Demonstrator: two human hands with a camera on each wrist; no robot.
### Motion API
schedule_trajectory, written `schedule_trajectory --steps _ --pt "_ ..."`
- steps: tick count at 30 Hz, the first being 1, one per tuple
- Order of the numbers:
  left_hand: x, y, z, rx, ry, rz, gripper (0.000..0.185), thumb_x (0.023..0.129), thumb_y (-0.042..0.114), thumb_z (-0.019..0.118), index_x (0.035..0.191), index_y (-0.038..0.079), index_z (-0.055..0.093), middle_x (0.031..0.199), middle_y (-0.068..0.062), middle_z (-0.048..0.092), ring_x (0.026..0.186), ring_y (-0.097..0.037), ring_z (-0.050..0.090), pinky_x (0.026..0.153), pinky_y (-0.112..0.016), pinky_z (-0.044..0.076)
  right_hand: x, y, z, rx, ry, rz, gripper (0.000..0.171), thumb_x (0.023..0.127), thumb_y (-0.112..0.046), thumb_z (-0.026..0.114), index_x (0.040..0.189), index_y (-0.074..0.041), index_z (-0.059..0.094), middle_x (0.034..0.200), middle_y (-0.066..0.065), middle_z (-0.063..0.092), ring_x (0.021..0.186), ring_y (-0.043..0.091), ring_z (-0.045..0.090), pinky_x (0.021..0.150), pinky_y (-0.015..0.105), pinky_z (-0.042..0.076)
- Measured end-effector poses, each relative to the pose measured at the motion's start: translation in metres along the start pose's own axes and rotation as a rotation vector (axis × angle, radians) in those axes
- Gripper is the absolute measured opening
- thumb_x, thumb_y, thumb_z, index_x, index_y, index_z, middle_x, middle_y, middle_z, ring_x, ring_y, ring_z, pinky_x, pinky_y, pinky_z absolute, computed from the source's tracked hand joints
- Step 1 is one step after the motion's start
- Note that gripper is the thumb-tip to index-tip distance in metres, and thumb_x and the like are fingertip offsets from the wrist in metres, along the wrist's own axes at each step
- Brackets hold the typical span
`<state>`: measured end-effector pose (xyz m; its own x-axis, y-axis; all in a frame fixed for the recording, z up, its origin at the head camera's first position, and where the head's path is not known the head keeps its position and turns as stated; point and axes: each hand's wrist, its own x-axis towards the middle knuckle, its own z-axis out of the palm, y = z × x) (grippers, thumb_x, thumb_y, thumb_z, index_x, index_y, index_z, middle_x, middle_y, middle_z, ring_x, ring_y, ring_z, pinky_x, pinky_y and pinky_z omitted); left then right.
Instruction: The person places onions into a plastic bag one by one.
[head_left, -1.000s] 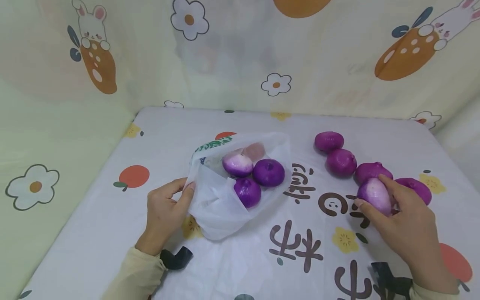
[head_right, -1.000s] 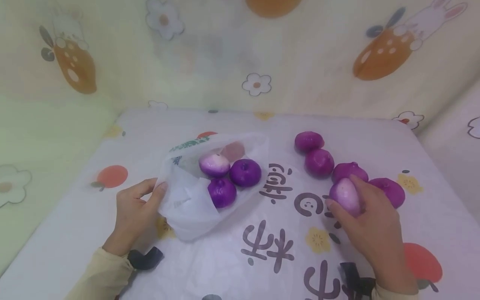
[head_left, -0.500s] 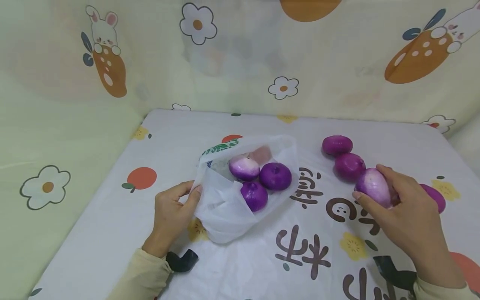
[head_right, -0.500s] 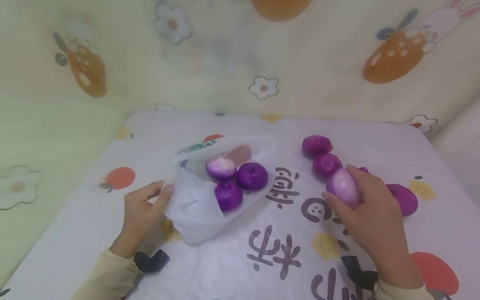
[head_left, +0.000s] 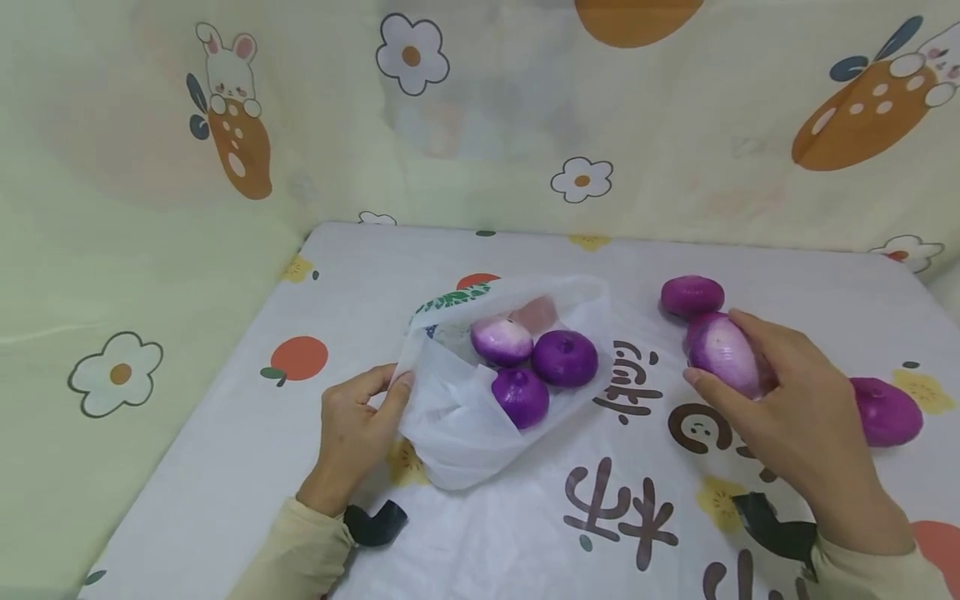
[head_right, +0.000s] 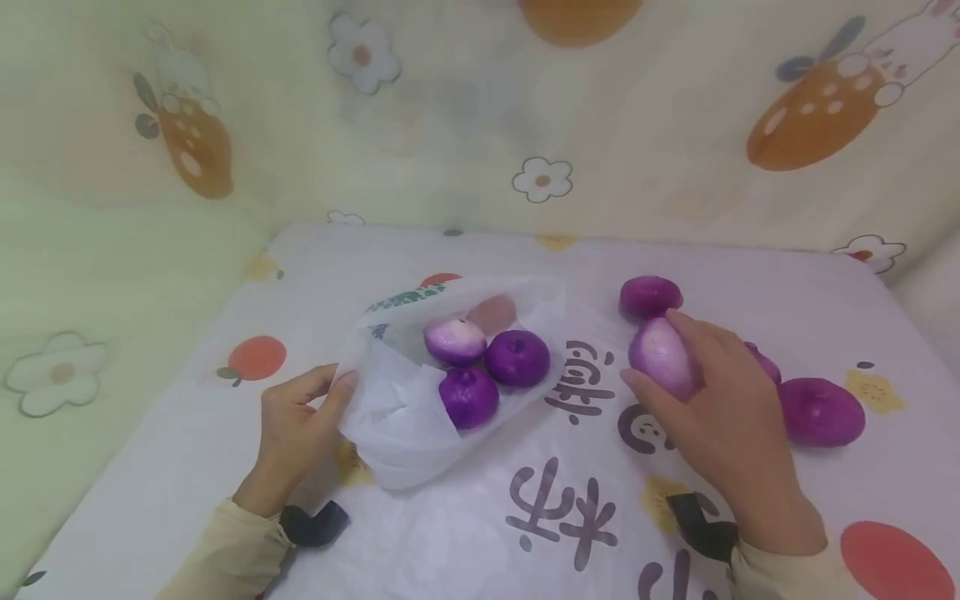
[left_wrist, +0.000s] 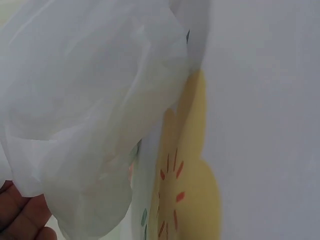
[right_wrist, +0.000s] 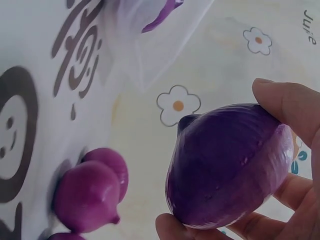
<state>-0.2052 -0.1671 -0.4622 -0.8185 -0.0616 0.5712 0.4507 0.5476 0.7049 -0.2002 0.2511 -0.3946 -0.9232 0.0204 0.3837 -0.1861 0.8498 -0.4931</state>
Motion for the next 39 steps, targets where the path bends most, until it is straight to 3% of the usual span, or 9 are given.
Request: schedule_trajectory --steps 6,10,13,19,28,35,39 --pt "0.000 -0.003 0.000 -0.039 0.018 0.005 0.010 0.093 0.002 0.074 0.099 0.001 0.081 0.096 -0.007 0.080 0.085 -0.019 0.077 0.075 -0.014 0.056 0.009 -0.014 0.007 0.029 -0.008 -0.040 0.081 0.080 -0.033 0.091 0.150 -0.009 0.056 0.135 0.024 0.062 0.092 0.029 0.056 0.067 0.018 0.038" --pt "-0.001 -0.004 0.001 -0.081 0.022 0.009 0.011 0.096 0.002 0.070 0.099 0.002 0.081 0.093 -0.006 0.080 0.083 -0.019 0.077 0.072 -0.018 0.057 0.013 -0.022 0.011 0.041 -0.022 -0.071 0.082 0.081 -0.035 0.090 0.150 -0.008 0.056 0.136 0.026 0.061 0.100 0.037 0.058 0.075 0.037 0.051" --pt "-0.002 -0.004 0.001 -0.095 0.026 0.013 0.013 0.097 0.002 0.069 0.099 0.002 0.081 0.093 -0.006 0.080 0.082 -0.019 0.077 0.070 -0.019 0.058 0.017 -0.029 0.014 0.047 -0.029 -0.084 0.081 0.081 -0.035 0.090 0.149 -0.008 0.056 0.134 0.026 0.062 0.107 0.040 0.057 0.077 0.055 0.051" --pt "-0.002 -0.002 0.002 -0.095 0.035 0.014 0.013 0.098 0.003 0.067 0.099 0.001 0.080 0.091 -0.008 0.080 0.081 -0.018 0.076 0.070 -0.019 0.057 0.022 -0.043 0.019 0.090 -0.046 -0.101 0.079 0.081 -0.036 0.090 0.148 -0.010 0.058 0.142 0.020 0.061 0.121 0.040 0.056 0.086 0.063 0.049" --pt "-0.003 -0.002 0.001 -0.127 0.053 0.019 0.015 0.099 0.001 0.065 0.099 0.000 0.080 0.090 -0.008 0.079 0.078 -0.013 0.073 0.067 -0.020 0.056 0.031 -0.063 0.027 0.114 -0.036 -0.171 0.076 0.082 -0.031 0.089 0.147 -0.009 0.059 0.137 0.020 0.062 0.115 0.041 0.062 0.084 0.063 0.054" --pt "-0.002 -0.002 0.000 -0.128 0.062 0.039 0.016 0.099 -0.001 0.064 0.100 -0.001 0.079 0.093 -0.010 0.079 0.077 -0.014 0.072 0.068 -0.019 0.057 0.039 -0.076 0.031 0.124 -0.053 -0.202 0.077 0.083 -0.034 0.088 0.149 -0.010 0.057 0.144 0.018 0.060 0.127 0.038 0.057 0.087 0.063 0.054" --pt "-0.002 -0.001 -0.001 -0.129 0.068 0.064 0.016 0.098 -0.002 0.064 0.100 -0.002 0.079 0.093 -0.011 0.079 0.078 -0.015 0.073 0.069 -0.020 0.058 0.043 -0.083 0.035 0.162 -0.056 -0.237 0.075 0.084 -0.034 0.087 0.148 -0.010 0.057 0.143 0.017 0.061 0.126 0.036 0.059 0.087 0.060 0.055"
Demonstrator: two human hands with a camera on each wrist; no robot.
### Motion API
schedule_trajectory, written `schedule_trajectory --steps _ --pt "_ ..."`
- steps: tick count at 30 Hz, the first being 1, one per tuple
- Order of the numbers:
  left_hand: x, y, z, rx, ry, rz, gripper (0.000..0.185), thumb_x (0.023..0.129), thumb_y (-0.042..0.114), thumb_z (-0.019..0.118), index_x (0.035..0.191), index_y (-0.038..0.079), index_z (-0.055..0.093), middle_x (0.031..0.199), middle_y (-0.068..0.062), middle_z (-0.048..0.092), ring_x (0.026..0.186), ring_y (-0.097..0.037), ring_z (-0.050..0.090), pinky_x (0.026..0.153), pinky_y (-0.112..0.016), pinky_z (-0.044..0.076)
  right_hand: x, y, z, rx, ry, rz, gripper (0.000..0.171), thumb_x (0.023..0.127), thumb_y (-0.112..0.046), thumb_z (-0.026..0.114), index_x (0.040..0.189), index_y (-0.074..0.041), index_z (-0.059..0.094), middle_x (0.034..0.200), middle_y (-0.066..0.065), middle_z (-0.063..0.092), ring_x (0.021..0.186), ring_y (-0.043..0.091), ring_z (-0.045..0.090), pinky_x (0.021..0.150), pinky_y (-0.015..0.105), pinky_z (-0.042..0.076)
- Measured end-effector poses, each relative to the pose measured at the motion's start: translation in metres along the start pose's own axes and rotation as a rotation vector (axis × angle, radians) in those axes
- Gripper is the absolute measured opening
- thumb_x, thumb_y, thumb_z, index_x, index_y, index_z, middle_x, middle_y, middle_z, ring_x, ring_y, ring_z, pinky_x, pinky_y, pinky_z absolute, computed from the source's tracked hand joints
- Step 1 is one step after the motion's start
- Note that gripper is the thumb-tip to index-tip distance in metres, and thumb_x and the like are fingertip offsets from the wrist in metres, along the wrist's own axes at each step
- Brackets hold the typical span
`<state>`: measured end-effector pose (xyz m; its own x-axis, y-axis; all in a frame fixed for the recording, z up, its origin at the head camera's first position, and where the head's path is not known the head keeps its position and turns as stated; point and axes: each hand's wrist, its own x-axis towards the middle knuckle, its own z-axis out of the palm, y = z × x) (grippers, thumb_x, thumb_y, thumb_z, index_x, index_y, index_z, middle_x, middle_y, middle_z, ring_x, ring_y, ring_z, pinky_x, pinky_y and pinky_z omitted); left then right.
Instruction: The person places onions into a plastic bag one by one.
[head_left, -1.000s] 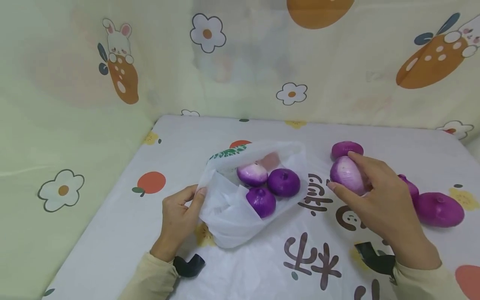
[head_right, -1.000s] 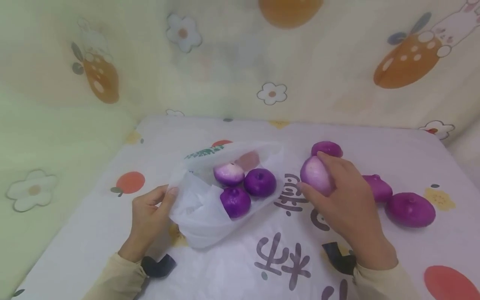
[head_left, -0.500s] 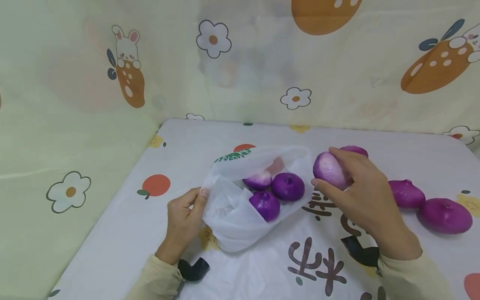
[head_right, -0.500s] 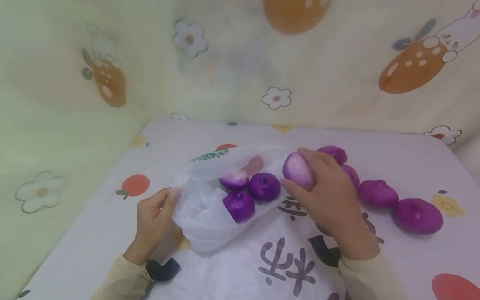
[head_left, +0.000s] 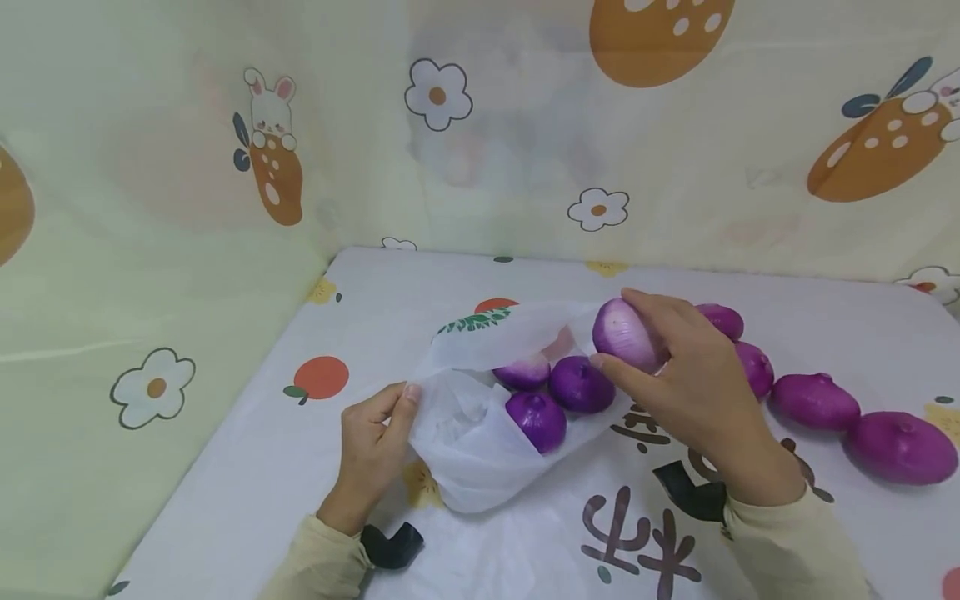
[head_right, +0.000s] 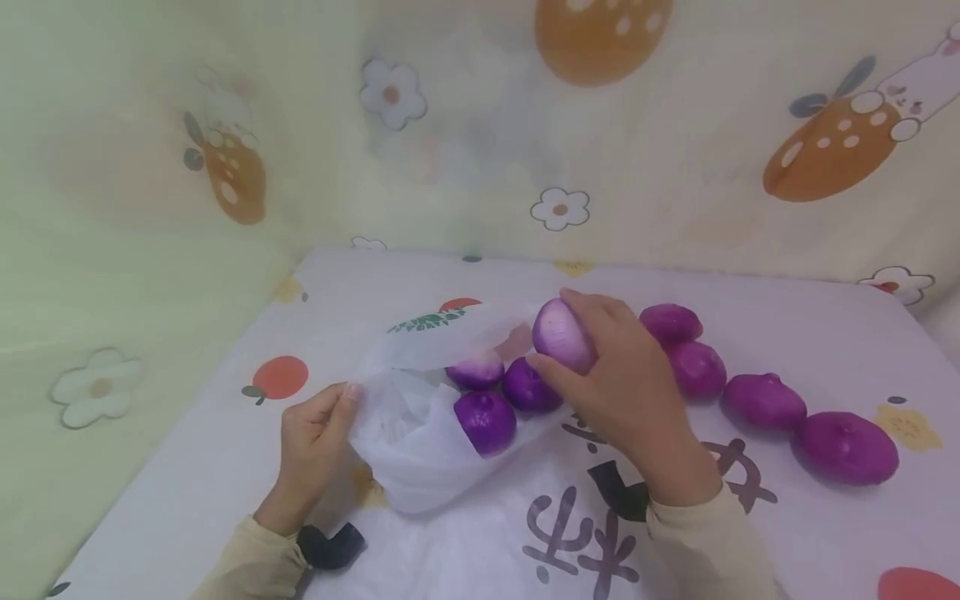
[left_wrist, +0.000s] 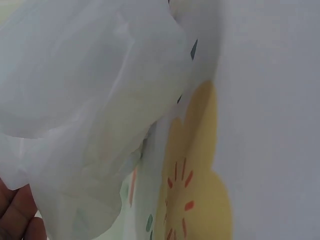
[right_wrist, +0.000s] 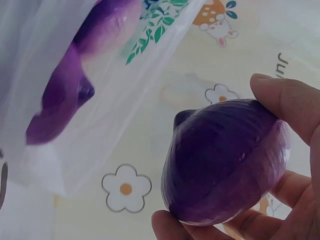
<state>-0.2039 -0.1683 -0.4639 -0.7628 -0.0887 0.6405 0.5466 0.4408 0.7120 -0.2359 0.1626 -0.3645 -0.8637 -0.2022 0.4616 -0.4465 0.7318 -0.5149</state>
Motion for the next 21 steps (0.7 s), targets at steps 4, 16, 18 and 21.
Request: schedule_trajectory --steps 4,16,18,21 --pt "-0.001 -0.001 0.000 -0.018 -0.007 -0.001 0.016 0.098 -0.002 0.063 0.101 -0.002 0.079 0.094 -0.011 0.079 0.077 -0.015 0.073 0.068 -0.021 0.058 0.002 -0.005 0.005 0.019 -0.004 -0.019 0.074 0.084 -0.034 0.088 0.147 -0.010 0.058 0.142 0.016 0.061 0.123 0.035 0.060 0.087 0.059 0.055" --pt "-0.001 -0.005 0.000 -0.055 -0.002 -0.019 0.018 0.100 -0.002 0.061 0.101 -0.002 0.079 0.093 -0.012 0.079 0.073 -0.014 0.071 0.064 -0.023 0.058 0.003 -0.009 0.010 0.002 -0.024 -0.024 0.074 0.084 -0.035 0.087 0.147 -0.009 0.058 0.141 0.017 0.061 0.122 0.038 0.061 0.090 0.061 0.053" --pt "-0.001 -0.005 -0.001 -0.060 0.005 -0.011 0.018 0.100 -0.002 0.061 0.101 -0.003 0.078 0.092 -0.012 0.079 0.070 -0.012 0.069 0.062 -0.022 0.057 0.003 -0.008 0.011 0.005 -0.024 -0.036 0.075 0.084 -0.035 0.087 0.147 -0.009 0.058 0.141 0.017 0.061 0.122 0.037 0.061 0.090 0.060 0.054" --pt "0.000 -0.004 -0.001 -0.069 0.018 0.002 0.018 0.099 -0.004 0.060 0.099 -0.003 0.078 0.089 -0.013 0.078 0.068 -0.011 0.065 0.060 -0.022 0.055 0.002 -0.010 0.012 0.010 -0.018 -0.056 0.074 0.083 -0.034 0.088 0.146 -0.009 0.059 0.139 0.016 0.062 0.120 0.036 0.061 0.089 0.059 0.054"
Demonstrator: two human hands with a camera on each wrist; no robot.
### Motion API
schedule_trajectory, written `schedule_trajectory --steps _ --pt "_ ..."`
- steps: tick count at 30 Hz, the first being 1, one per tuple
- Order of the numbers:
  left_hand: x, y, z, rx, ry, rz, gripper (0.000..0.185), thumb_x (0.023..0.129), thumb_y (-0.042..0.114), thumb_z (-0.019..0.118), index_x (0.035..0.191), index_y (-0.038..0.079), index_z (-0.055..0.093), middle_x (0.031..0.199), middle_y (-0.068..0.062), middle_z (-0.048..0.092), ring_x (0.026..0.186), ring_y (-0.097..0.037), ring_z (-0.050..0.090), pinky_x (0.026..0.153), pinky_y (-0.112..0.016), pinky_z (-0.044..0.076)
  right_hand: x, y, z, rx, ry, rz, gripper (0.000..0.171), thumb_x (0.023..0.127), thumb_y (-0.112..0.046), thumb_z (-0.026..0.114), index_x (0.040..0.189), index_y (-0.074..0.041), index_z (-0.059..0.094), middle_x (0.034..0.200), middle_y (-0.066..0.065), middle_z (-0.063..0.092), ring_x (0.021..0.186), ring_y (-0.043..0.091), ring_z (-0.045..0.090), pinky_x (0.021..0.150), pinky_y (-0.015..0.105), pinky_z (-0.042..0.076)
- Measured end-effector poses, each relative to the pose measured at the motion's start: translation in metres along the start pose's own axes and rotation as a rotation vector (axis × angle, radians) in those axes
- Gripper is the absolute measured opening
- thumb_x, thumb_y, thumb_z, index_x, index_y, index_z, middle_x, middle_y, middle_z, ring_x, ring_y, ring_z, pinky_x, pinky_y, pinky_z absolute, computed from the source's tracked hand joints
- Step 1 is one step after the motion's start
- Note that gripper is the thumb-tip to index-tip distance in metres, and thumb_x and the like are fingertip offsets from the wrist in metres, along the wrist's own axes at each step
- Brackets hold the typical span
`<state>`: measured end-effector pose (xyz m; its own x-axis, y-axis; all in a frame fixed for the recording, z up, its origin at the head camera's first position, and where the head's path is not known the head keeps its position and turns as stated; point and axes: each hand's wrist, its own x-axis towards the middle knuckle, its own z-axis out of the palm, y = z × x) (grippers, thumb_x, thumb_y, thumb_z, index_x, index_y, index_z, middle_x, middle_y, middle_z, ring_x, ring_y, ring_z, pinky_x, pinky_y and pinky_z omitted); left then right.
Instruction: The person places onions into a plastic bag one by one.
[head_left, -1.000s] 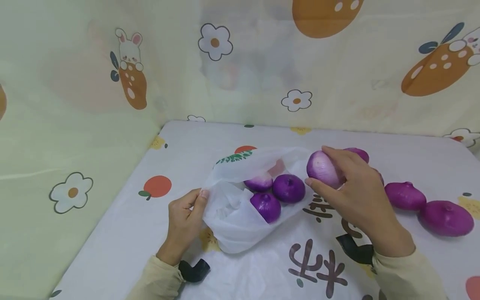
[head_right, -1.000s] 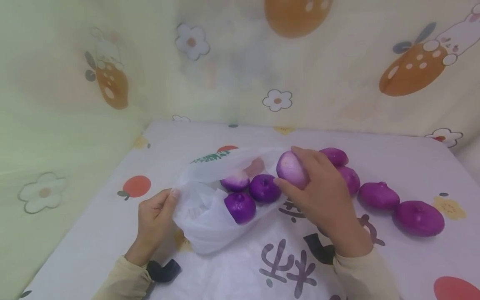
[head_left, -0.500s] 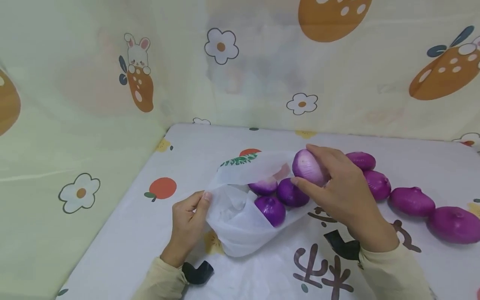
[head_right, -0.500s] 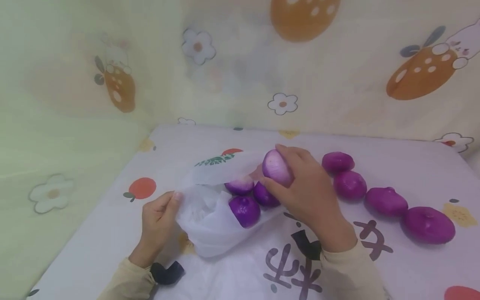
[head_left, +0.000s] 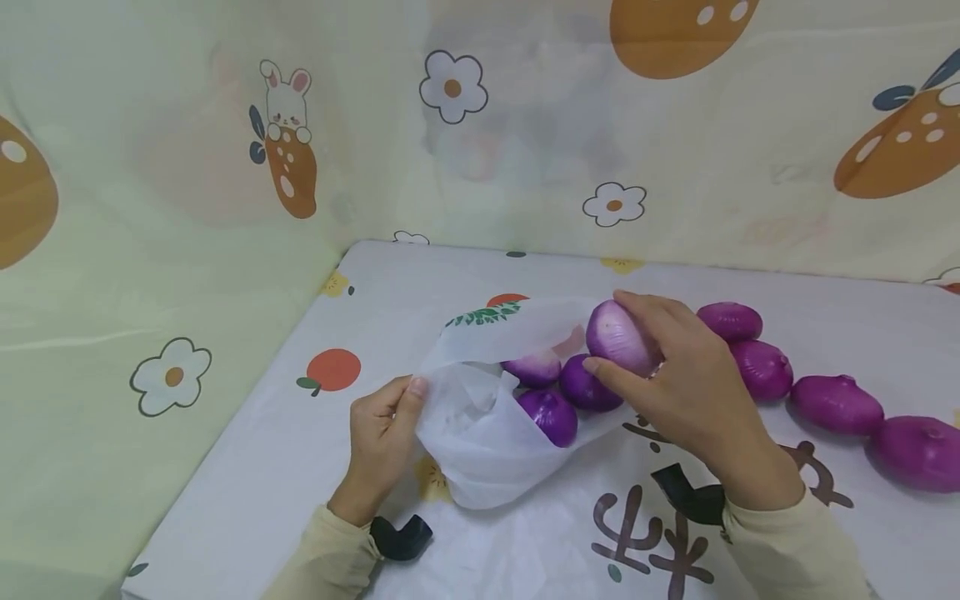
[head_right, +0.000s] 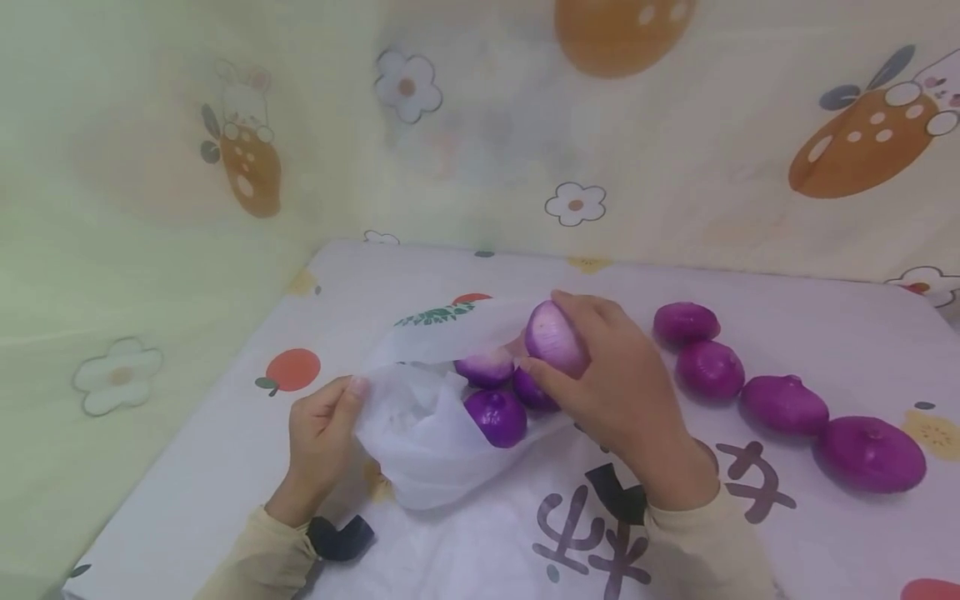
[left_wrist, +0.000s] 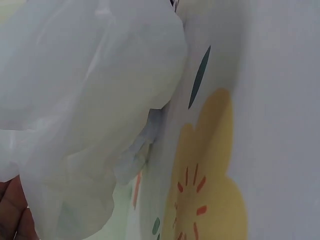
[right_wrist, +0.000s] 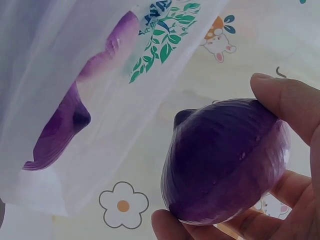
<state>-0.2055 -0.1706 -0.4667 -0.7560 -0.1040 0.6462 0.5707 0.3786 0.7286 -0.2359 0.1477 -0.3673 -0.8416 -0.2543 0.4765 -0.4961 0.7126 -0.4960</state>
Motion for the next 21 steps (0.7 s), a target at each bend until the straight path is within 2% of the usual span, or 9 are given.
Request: schedule_trajectory --steps 10,16,21 --pt "-0.001 0.002 0.000 -0.052 0.003 0.022 0.018 0.098 -0.009 0.058 0.099 -0.006 0.077 0.084 -0.015 0.076 0.066 -0.008 0.062 0.058 -0.021 0.054 -0.001 -0.003 0.005 0.003 -0.024 0.003 0.074 0.084 -0.036 0.088 0.147 -0.011 0.059 0.139 0.015 0.062 0.124 0.037 0.061 0.092 0.060 0.054" --pt "0.000 0.002 0.000 -0.090 0.009 0.030 0.019 0.097 -0.011 0.057 0.097 -0.007 0.076 0.081 -0.018 0.074 0.066 -0.006 0.061 0.058 -0.021 0.053 -0.001 -0.004 0.009 -0.014 -0.049 0.026 0.074 0.085 -0.039 0.087 0.148 -0.012 0.058 0.140 0.015 0.061 0.122 0.039 0.061 0.087 0.061 0.056" --pt "-0.001 0.001 0.000 -0.111 0.005 0.017 0.019 0.098 -0.011 0.056 0.098 -0.008 0.076 0.081 -0.019 0.074 0.066 -0.006 0.061 0.057 -0.021 0.053 -0.002 -0.003 0.018 0.004 -0.040 -0.008 0.071 0.083 -0.033 0.088 0.145 -0.010 0.060 0.138 0.014 0.062 0.120 0.037 0.063 0.089 0.058 0.056"
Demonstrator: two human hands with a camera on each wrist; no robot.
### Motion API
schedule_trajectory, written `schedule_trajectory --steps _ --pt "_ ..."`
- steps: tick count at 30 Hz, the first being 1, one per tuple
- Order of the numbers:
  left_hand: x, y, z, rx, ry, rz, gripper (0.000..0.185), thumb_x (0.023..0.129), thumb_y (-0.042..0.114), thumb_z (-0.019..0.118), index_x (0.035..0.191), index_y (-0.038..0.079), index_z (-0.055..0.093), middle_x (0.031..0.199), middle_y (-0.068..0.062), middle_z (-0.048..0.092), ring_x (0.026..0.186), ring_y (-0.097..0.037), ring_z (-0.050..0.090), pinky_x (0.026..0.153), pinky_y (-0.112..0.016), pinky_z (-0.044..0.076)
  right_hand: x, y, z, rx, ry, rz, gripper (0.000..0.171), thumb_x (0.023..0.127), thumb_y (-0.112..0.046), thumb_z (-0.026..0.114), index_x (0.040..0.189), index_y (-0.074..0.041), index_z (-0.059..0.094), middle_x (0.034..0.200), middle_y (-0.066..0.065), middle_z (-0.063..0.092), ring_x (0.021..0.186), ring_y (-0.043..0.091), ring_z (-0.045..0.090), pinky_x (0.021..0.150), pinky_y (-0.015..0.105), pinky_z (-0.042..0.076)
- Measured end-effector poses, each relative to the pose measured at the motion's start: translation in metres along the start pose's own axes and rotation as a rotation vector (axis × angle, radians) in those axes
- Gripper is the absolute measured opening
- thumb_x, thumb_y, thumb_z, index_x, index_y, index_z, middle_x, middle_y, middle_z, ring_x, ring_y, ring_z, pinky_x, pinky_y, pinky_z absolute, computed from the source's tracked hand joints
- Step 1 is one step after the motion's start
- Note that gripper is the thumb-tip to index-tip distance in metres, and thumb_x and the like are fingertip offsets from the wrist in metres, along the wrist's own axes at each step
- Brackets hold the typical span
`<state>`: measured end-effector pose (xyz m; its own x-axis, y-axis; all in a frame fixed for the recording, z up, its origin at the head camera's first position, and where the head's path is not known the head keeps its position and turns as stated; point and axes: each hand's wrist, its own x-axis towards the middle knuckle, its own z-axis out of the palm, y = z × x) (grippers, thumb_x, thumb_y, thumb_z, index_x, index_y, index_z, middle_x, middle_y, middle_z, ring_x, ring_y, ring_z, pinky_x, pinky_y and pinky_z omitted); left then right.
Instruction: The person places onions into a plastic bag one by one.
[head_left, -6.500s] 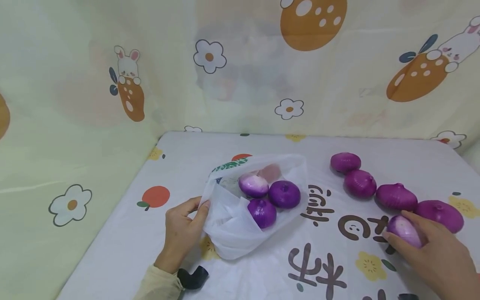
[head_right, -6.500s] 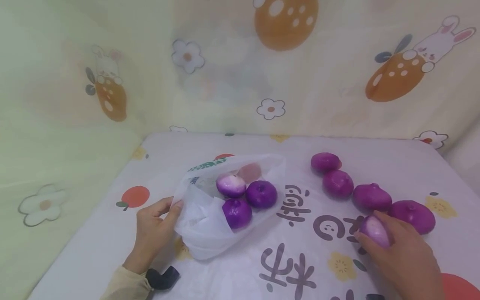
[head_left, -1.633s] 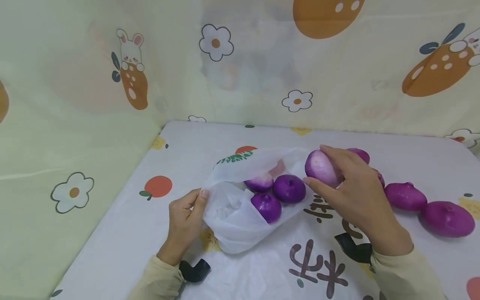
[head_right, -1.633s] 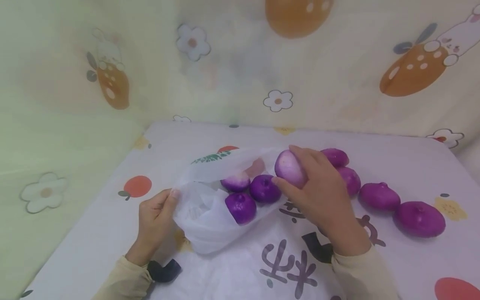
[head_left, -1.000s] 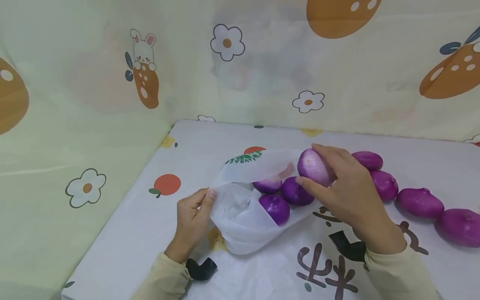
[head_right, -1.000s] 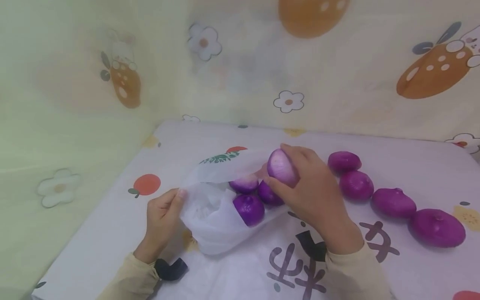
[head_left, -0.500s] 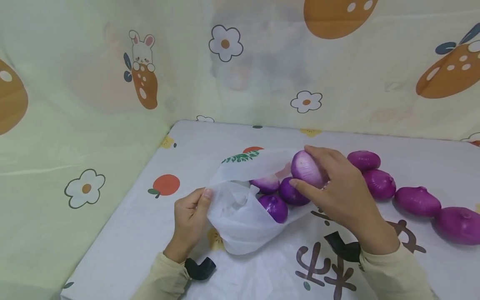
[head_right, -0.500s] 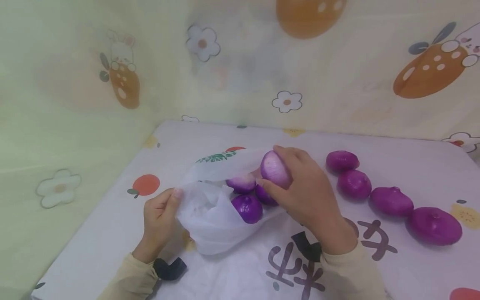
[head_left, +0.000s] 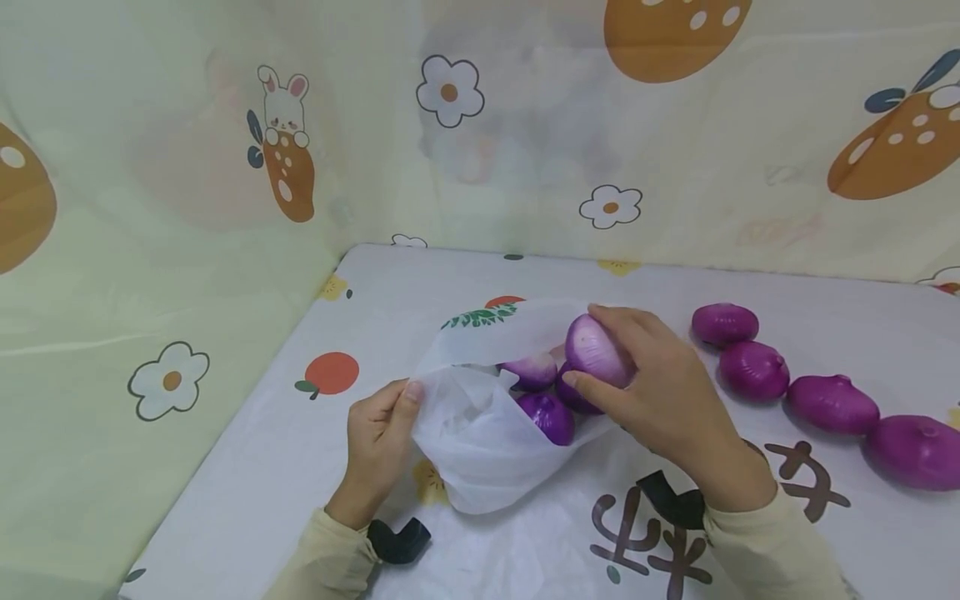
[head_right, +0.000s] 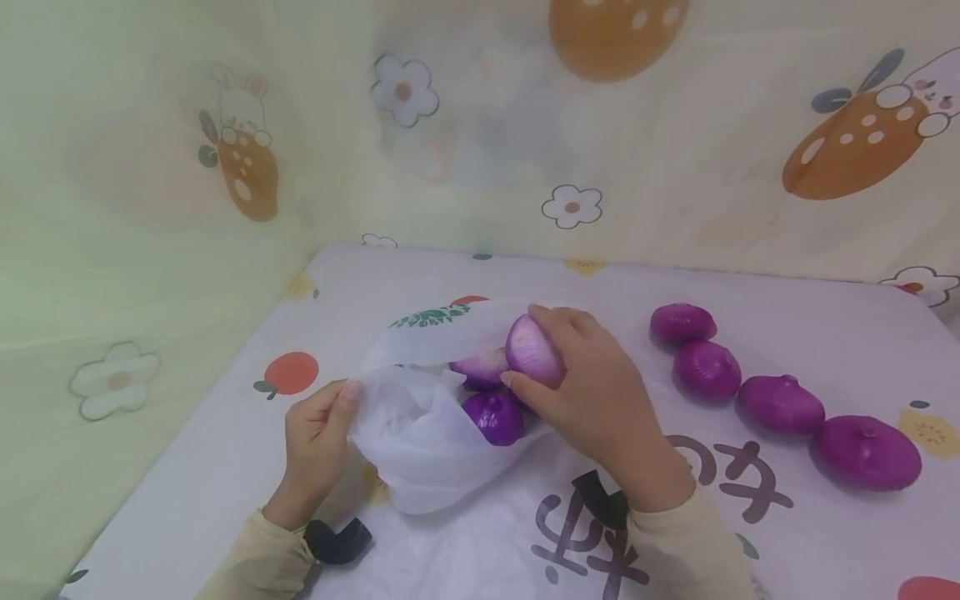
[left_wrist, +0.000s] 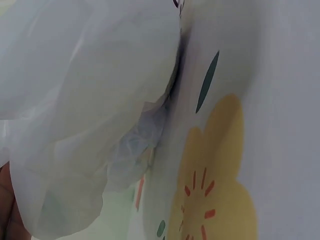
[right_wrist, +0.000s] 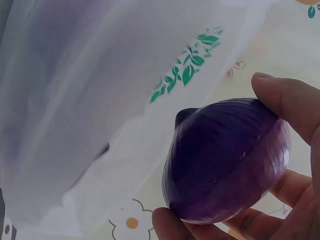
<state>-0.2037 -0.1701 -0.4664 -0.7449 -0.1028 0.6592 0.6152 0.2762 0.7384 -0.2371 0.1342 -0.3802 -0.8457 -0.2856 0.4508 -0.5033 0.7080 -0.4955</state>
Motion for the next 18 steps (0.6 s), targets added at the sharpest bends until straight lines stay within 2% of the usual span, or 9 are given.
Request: schedule_trajectory --steps 3,11,18 --pt "0.000 0.000 0.000 -0.014 -0.006 -0.006 0.019 0.098 -0.011 0.056 0.099 -0.009 0.075 0.082 -0.020 0.074 0.067 -0.006 0.061 0.058 -0.021 0.053 -0.001 0.000 0.007 0.006 0.001 -0.028 0.070 0.081 -0.028 0.089 0.143 -0.009 0.061 0.136 0.013 0.063 0.118 0.035 0.064 0.090 0.056 0.056" --pt "0.000 0.002 0.001 -0.036 -0.013 -0.007 0.019 0.098 -0.011 0.056 0.099 -0.009 0.075 0.082 -0.021 0.073 0.069 -0.006 0.062 0.060 -0.021 0.053 -0.004 -0.004 0.019 -0.010 -0.072 -0.024 0.071 0.083 -0.030 0.088 0.145 -0.008 0.060 0.138 0.016 0.061 0.119 0.039 0.064 0.092 0.058 0.056" --pt "-0.001 0.002 0.000 -0.043 -0.021 -0.017 0.020 0.098 -0.011 0.056 0.100 -0.008 0.075 0.082 -0.021 0.073 0.070 -0.006 0.063 0.061 -0.021 0.054 -0.006 -0.005 0.030 -0.013 -0.091 -0.038 0.072 0.082 -0.033 0.089 0.145 -0.011 0.060 0.139 0.014 0.062 0.116 0.037 0.066 0.087 0.055 0.058"
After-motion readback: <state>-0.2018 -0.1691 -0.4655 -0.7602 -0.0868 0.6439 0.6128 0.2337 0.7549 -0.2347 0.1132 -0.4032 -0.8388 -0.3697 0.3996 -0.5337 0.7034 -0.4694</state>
